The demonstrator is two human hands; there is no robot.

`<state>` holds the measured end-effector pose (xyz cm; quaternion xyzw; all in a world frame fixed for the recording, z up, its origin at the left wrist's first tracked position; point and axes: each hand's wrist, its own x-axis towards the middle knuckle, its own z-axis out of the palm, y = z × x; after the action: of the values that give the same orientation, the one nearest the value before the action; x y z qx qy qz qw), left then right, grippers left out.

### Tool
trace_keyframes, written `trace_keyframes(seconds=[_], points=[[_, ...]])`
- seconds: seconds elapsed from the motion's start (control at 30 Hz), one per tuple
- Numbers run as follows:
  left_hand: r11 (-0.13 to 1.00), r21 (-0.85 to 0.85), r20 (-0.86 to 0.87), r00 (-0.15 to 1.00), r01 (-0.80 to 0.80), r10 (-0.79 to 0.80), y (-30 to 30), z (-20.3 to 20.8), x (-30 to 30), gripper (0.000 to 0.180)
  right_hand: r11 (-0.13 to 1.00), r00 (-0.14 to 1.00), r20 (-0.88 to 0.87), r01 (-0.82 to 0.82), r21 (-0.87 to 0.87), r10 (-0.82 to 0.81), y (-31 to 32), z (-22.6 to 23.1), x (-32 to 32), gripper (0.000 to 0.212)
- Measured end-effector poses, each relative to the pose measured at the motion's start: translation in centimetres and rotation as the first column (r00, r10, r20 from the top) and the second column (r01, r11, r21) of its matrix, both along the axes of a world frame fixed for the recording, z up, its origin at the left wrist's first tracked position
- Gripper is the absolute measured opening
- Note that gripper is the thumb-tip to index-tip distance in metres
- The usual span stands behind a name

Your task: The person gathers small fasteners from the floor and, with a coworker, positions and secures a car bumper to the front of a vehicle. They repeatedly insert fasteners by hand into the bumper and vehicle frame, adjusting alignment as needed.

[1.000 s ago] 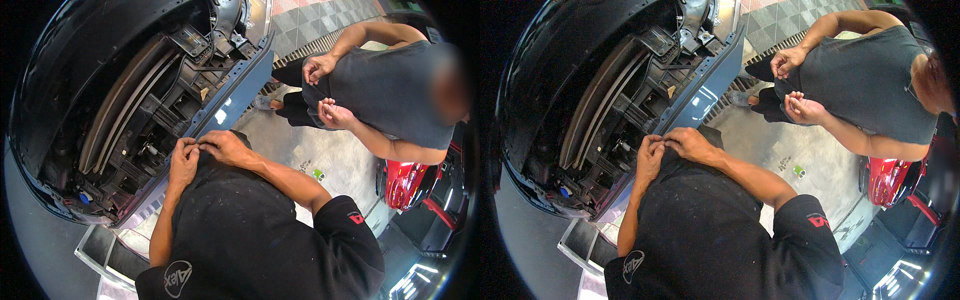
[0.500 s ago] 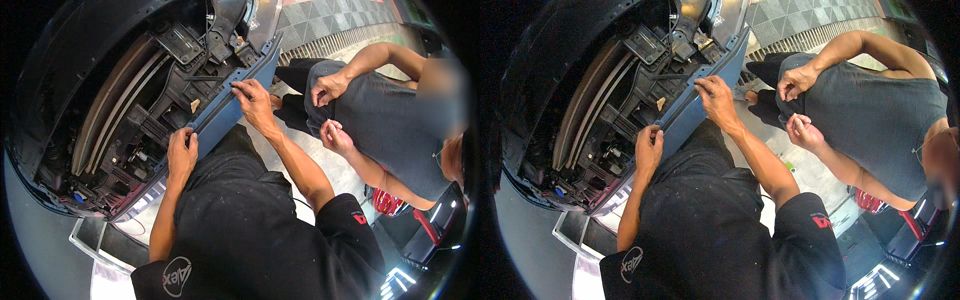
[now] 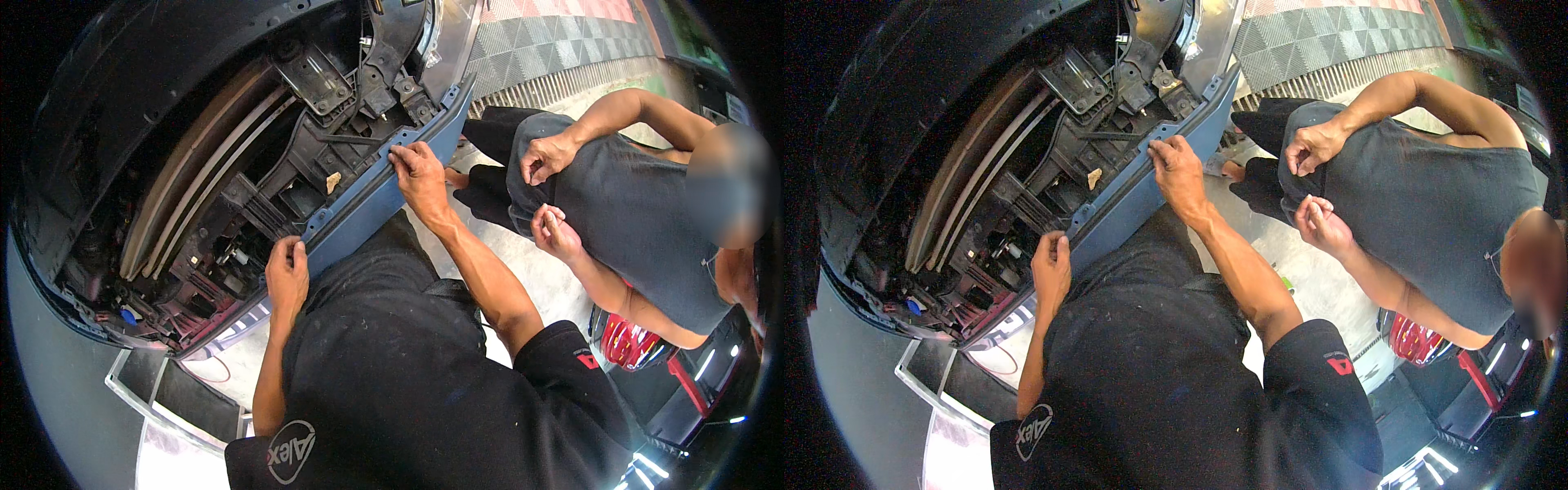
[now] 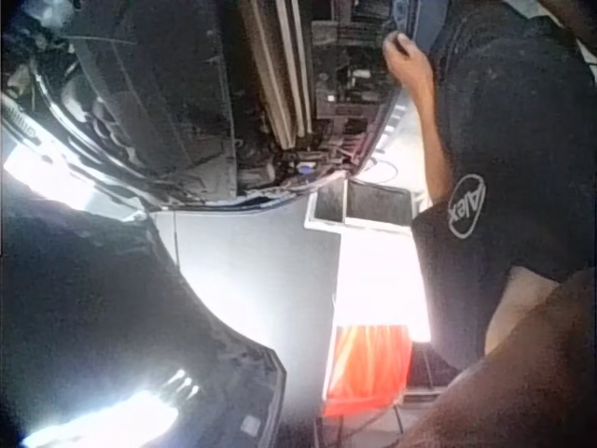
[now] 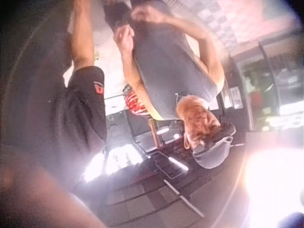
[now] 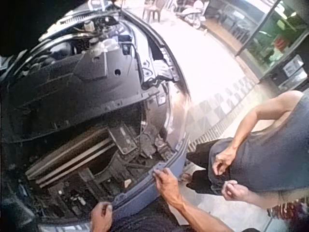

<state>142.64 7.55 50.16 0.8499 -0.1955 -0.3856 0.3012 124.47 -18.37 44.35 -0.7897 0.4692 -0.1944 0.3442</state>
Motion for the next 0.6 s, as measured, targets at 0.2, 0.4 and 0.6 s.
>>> trace_keyframes(seconds=[0.2,0.4,0.6], points=[[0.992,0.038,0.003,0.993,-0.117,0.117,5.1,-0.8,0.7,0.027,0.988,0.971,-0.201,-0.143,-0.067,0.127,-0.3,0.8,1.1,0.014],[0.978,0.035,-0.01,0.979,-0.204,0.204,8.7,0.2,1.3,0.029,0.986,0.945,-0.321,-0.108,-0.13,0.061,-0.3,1.2,1.6,0.02],[0.978,0.015,0.037,0.977,-0.209,0.208,12.3,0.0,1.4,0.029,0.981,0.992,-0.113,-0.071,-0.179,0.051,0.0,0.3,1.2,0.025]])
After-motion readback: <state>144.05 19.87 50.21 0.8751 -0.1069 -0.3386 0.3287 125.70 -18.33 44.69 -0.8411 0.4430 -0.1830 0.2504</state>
